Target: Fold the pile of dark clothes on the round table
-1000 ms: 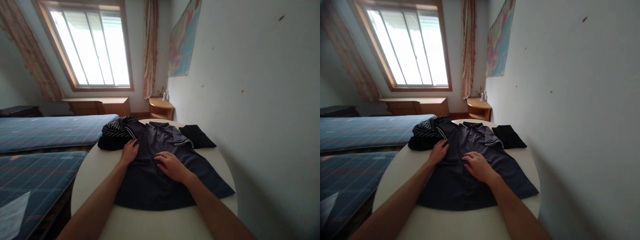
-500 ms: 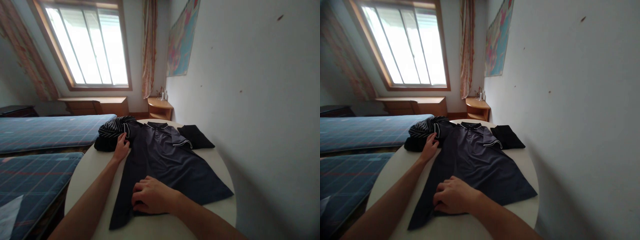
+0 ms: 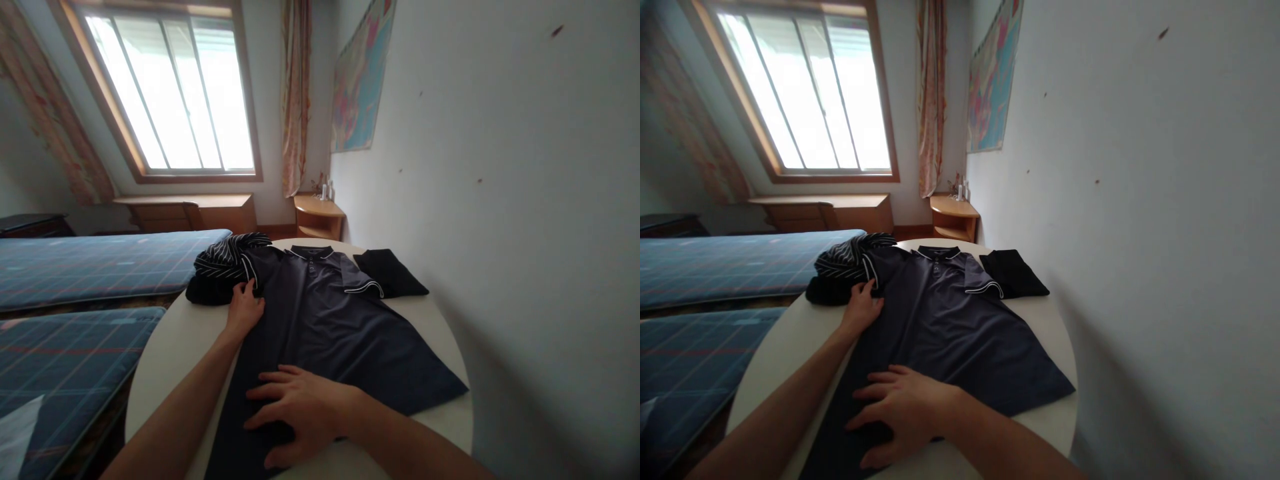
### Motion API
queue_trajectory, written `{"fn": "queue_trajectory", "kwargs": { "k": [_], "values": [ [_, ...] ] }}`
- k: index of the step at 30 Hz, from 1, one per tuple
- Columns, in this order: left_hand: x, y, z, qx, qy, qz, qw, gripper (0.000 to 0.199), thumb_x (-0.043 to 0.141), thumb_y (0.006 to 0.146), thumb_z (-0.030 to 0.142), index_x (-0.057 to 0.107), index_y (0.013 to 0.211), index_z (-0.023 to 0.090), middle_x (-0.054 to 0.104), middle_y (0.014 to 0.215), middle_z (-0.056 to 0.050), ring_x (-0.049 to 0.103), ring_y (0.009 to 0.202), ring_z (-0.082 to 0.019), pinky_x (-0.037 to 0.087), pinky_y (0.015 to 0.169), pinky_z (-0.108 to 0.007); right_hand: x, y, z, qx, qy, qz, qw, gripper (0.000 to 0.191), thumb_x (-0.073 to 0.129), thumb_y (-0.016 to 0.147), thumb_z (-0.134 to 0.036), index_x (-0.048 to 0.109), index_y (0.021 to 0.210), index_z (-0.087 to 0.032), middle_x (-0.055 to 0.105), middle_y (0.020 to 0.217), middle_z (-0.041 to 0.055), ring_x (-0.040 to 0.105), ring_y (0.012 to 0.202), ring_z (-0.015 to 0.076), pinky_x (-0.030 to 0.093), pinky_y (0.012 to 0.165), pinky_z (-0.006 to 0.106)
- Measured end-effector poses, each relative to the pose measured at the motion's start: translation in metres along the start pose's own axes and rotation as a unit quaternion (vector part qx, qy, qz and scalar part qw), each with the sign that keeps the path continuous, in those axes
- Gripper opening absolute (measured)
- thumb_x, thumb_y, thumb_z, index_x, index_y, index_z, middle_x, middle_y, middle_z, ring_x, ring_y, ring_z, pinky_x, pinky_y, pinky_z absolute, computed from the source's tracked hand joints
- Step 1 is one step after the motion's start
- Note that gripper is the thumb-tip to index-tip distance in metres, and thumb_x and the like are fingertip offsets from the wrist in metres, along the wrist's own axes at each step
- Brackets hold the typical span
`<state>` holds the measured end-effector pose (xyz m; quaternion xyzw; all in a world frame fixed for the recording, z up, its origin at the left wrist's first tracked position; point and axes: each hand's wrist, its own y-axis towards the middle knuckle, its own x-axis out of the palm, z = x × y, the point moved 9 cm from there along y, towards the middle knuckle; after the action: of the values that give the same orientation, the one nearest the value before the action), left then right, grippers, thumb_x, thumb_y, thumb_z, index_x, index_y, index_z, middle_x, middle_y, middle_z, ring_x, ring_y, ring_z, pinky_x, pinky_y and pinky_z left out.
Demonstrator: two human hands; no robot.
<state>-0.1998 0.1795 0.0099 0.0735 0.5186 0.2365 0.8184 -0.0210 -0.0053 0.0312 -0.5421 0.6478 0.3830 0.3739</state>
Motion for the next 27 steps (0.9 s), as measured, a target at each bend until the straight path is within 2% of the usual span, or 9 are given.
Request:
{"fn": "queue_trajectory", "kwargs": {
  "k": [2, 5, 7, 10, 12, 15, 20, 24, 27],
  "values": [
    [-0.002, -0.007, 0.005, -0.012, 0.084, -0.026, 0.996, 0.061, 0.057, 0.087, 0.033, 0.041, 0.143, 0.012, 0.058, 0.124, -0.02, 0.063, 0.11, -0.033, 0.049, 0.093, -0.043, 0.006, 0.001, -0.002, -0.002, 0.008, -0.007, 1.0, 0.056, 0.064, 0.088, -0.04, 0.049, 0.141, -0.03, 0.039, 0.155, 0.0067, 0.026, 0.146, 0.029, 0.021, 0.118, 0.051],
    [-0.001, -0.016, 0.016, -0.008, 0.144, -0.072, 0.987, 0.055, 0.052, 0.091, 0.034, 0.04, 0.14, 0.013, 0.07, 0.105, -0.015, 0.067, 0.102, -0.032, 0.049, 0.089, -0.043, 0.009, 0.004, -0.006, -0.011, 0.016, -0.002, 1.0, 0.052, 0.056, 0.094, -0.042, 0.046, 0.144, -0.029, 0.035, 0.157, 0.0069, 0.023, 0.147, 0.0279, 0.019, 0.119, 0.051],
    [-0.002, -0.019, 0.022, -0.003, 0.143, -0.082, 0.986, 0.049, 0.05, 0.093, 0.03, 0.04, 0.137, 0.012, 0.071, 0.102, -0.014, 0.068, 0.1, -0.031, 0.049, 0.087, -0.04, 0.005, 0.005, -0.005, -0.018, 0.017, 0.007, 1.0, 0.048, 0.052, 0.097, -0.043, 0.05, 0.141, -0.025, 0.037, 0.156, 0.0082, 0.027, 0.146, 0.0257, 0.022, 0.119, 0.045],
    [-0.007, -0.019, 0.024, 0.0, 0.105, -0.071, 0.992, 0.038, 0.046, 0.095, 0.023, 0.042, 0.131, 0.013, 0.07, 0.109, -0.014, 0.068, 0.1, -0.028, 0.05, 0.082, -0.035, -0.015, 0.001, 0.009, -0.005, 0.012, 0.052, 0.999, 0.042, 0.047, 0.099, -0.04, 0.057, 0.135, -0.021, 0.045, 0.15, 0.0092, 0.035, 0.143, 0.0206, 0.027, 0.117, 0.035],
    [-0.015, -0.014, 0.02, -0.001, 0.088, -0.047, 0.995, 0.03, 0.044, 0.096, 0.022, 0.044, 0.125, 0.016, 0.067, 0.114, -0.013, 0.068, 0.1, -0.027, 0.05, 0.079, -0.034, -0.035, -0.009, 0.03, 0.036, 0.002, 0.099, 0.994, 0.04, 0.046, 0.1, -0.039, 0.059, 0.132, -0.02, 0.051, 0.146, 0.0089, 0.038, 0.141, 0.0192, 0.028, 0.117, 0.034],
    [-0.029, -0.006, 0.009, -0.006, 0.092, -0.003, 0.996, 0.022, 0.044, 0.097, 0.023, 0.048, 0.119, 0.018, 0.064, 0.116, -0.012, 0.068, 0.097, -0.026, 0.05, 0.077, -0.034, -0.061, -0.035, 0.073, 0.139, -0.01, 0.152, 0.979, 0.041, 0.048, 0.099, -0.04, 0.059, 0.133, -0.022, 0.055, 0.142, 0.0089, 0.041, 0.139, 0.0212, 0.029, 0.117, 0.038],
    [-0.042, 0.001, -0.003, -0.006, 0.123, 0.026, 0.992, 0.02, 0.045, 0.097, 0.026, 0.055, 0.113, 0.019, 0.061, 0.112, -0.01, 0.066, 0.091, -0.026, 0.051, 0.073, -0.035, -0.069, -0.081, 0.134, 0.295, -0.007, 0.142, 0.945, 0.054, 0.049, 0.096, -0.049, 0.049, 0.143, -0.025, 0.043, 0.152, 0.0088, 0.031, 0.144, 0.0267, 0.021, 0.119, 0.05],
    [-0.051, -0.008, 0.025, 0.076, 0.144, 0.073, 0.984, 0.021, 0.053, 0.092, 0.024, 0.06, 0.11, 0.018, 0.057, 0.115, -0.012, 0.057, 0.106, -0.029, 0.049, 0.087, -0.038, -0.056, -0.102, 0.163, 0.395, 0.0, 0.091, 0.914, 0.071, 0.049, 0.09, -0.06, 0.034, 0.152, -0.027, 0.023, 0.162, 0.0068, 0.012, 0.15, 0.0306, 0.008, 0.119, 0.058],
    [-0.037, -0.025, 0.058, 0.166, 0.081, 0.022, 0.983, 0.021, 0.055, 0.091, 0.025, 0.061, 0.109, 0.018, 0.059, 0.112, -0.01, 0.057, 0.104, -0.027, 0.047, 0.093, -0.038, -0.051, -0.109, 0.172, 0.427, -0.001, 0.072, 0.901, 0.083, 0.048, 0.085, -0.071, 0.027, 0.154, -0.03, 0.011, 0.164, 0.005, 0.002, 0.151, 0.0319, 0.002, 0.118, 0.059]
  ]
}}
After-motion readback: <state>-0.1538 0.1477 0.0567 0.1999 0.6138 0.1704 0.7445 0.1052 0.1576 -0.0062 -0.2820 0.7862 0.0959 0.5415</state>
